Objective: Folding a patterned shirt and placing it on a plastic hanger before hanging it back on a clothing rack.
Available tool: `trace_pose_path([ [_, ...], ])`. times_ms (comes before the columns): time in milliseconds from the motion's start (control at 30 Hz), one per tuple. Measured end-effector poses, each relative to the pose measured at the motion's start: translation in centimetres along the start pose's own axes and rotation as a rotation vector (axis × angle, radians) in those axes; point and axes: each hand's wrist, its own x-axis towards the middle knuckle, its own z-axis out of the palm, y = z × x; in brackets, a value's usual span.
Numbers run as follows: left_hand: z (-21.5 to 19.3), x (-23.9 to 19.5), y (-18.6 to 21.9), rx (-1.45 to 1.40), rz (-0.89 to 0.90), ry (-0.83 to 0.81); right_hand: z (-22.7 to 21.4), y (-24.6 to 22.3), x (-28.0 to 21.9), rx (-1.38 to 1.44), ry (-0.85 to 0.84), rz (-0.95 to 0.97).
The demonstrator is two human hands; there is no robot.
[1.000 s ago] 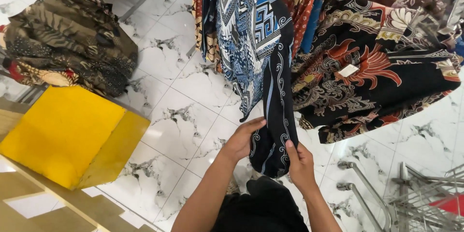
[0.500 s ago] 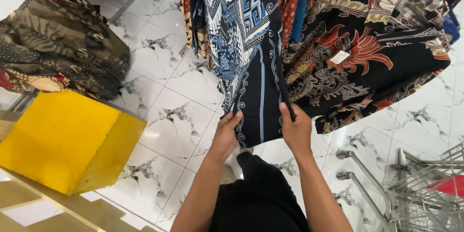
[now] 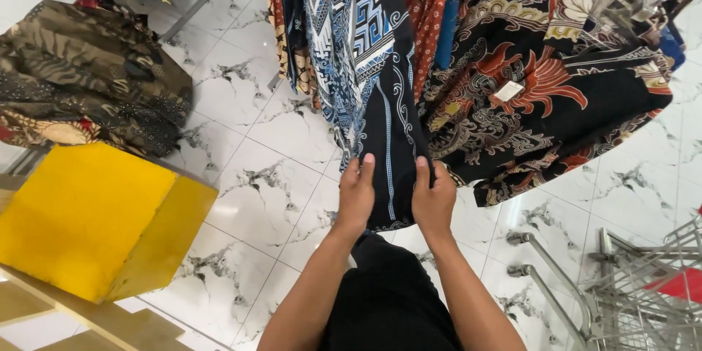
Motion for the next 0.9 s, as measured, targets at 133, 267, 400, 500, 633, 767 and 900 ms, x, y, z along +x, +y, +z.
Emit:
trace_pose_path([
  [133,0.2,0.8,-1.8,0.078,0.046,0.021,0.4,0.2,0.1,-0.017,0.005,-0.078],
  [267,1.2,0.5,-0.8,0.194,0.116,-0.064,0.4,1.5,0.2,0.029,-0.060,-0.020],
  [400,-0.3,2.3,-2.4,0.135,0.101,-0.013,0.0,4.2,1.9,0.039,-0.051,-0.057],
  [500,-1.6,4.2,-5.2,0.051,0.054,-0.016,0.7,3.6,0.9,0.069,-0.080,-0.041],
  [633,-2.6,3.7,-0.9,-0.262,-0.202,0.018,0.3,5.0,0.3,0.097,-0.227,-0.029],
  [767,-1.5,3.1,4.9,-0.458,-0.350,-0.143,0.7,3.2,1.6,0.137,-0.368,-0.024],
  [900,0.7,2.1,6.2,-0.037,-0.257,-0.043,1.8,2.0,4.5,0.109,-0.328,-0.027],
])
